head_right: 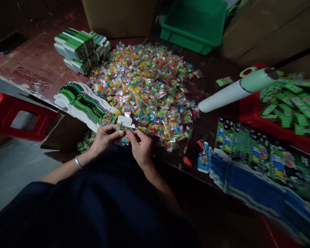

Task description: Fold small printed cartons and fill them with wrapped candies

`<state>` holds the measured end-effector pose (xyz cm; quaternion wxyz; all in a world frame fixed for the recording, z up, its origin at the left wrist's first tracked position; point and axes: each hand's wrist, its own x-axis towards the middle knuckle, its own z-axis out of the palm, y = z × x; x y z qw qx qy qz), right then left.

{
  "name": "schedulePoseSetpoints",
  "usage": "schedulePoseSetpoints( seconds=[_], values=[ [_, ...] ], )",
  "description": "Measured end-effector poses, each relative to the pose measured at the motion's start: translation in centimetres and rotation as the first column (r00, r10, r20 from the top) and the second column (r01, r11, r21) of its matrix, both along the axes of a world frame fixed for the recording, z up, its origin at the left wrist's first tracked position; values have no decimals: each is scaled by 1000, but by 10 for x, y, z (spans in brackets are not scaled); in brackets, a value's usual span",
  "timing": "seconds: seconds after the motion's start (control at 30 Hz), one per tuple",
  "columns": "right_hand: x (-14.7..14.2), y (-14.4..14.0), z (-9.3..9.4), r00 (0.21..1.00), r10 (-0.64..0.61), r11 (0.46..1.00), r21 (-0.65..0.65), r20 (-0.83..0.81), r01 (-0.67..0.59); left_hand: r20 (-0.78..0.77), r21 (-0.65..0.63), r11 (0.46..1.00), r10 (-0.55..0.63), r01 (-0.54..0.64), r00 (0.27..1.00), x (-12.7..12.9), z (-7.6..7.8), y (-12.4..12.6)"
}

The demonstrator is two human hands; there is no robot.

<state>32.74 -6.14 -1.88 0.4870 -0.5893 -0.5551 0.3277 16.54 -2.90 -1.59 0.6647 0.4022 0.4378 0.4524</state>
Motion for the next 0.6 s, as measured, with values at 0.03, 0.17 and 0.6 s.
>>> schedulePoseSetpoints(
  seconds=[0.03, 0.17, 0.6],
  values=[
    [-2, 0, -2, 999, -35, 999, 9, 0, 35, -4, 37, 998, 41, -41, 999, 2, -3, -2],
    [-7, 5, -12, 989, -75, 995, 59, -123, 83, -38, 234, 956, 190, -176, 981, 4, -8, -6],
    [5, 10, -16, 999, -20, 970, 241, 26, 13, -6, 140, 937, -323, 321, 946, -11, 1, 6]
  ],
)
